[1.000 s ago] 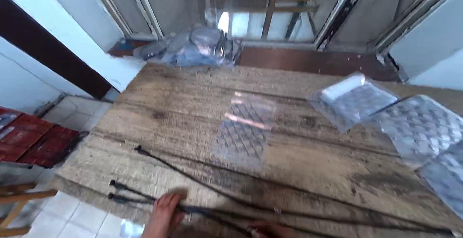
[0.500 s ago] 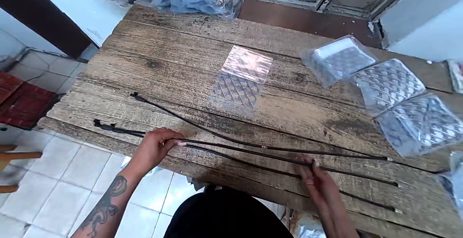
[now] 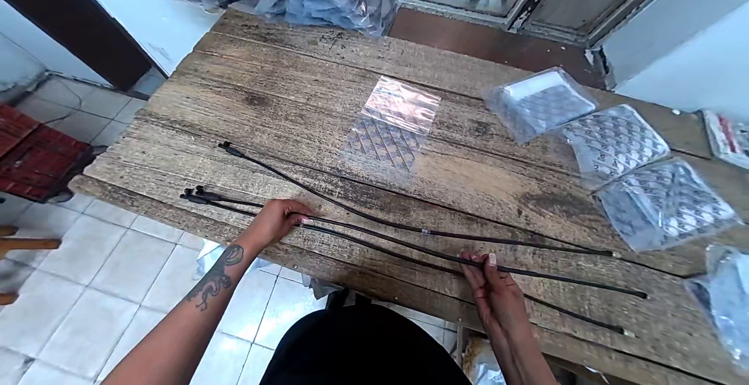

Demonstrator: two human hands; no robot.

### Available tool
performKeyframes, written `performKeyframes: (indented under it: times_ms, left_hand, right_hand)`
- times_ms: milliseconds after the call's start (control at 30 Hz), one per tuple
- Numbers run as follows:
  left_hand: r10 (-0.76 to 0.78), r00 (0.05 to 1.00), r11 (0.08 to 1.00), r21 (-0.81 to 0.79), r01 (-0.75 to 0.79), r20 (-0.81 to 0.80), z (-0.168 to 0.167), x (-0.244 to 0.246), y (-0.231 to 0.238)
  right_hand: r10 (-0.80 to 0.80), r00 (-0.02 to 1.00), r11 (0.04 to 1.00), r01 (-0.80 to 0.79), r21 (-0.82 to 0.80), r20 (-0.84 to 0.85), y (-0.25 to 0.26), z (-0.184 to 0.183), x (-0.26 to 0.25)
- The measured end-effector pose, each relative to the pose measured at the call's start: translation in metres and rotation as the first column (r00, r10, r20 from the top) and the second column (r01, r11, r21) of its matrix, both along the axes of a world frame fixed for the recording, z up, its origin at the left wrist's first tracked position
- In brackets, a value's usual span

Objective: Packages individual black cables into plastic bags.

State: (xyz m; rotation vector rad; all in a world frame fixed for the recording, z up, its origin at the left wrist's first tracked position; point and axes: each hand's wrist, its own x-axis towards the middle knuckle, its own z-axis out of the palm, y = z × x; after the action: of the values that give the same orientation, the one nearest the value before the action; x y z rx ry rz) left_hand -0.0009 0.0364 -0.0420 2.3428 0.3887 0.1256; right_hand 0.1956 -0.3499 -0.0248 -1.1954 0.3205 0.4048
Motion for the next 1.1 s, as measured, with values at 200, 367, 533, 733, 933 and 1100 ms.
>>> performKeyframes:
  times_ms: [200,367,533,733,933,1100]
  left_hand:
    - [-0.057,0.998,0.99,-0.128,0.053,-0.023,-0.015,0.008,0.0]
    - [-0.112,0.993,0.976,-0.191,0.103,-0.039,0.0,0.002,0.001]
    - [-0.145,0.988,0.971,-0.2,0.131,-0.056,-0.011,0.01,-0.015]
    - [-0.225,0.972,0.962,-0.144,0.234,0.073,-0.009,0.028,-0.046]
    - [-0.125,0.973,0.992,0.059,0.115,0.195,-0.005,0.011,0.003]
    - [-0.274,0.961,0.959,0.06,0.275,-0.035,-0.006,0.036,-0.077]
  right_hand:
    - [-0.013,0.999,1.0,0.013,-0.001,-0.047,0.007,-0.011,-0.014]
    - [0.015,0.997,0.998,-0.019,-0.056,-0.075,0.02,-0.006,-0.02]
    - [0.128,0.984,0.989,-0.136,-0.056,-0.12,0.047,-0.007,-0.04]
    - [0.298,0.936,0.948,-0.313,-0.057,-0.186,0.067,-0.019,-0.068]
    - [0.178,0.961,0.983,-0.165,0.077,-0.212,0.05,0.009,-0.043]
    - [0.26,0.921,0.954,-0.199,0.223,-0.291,0.049,0.001,-0.046]
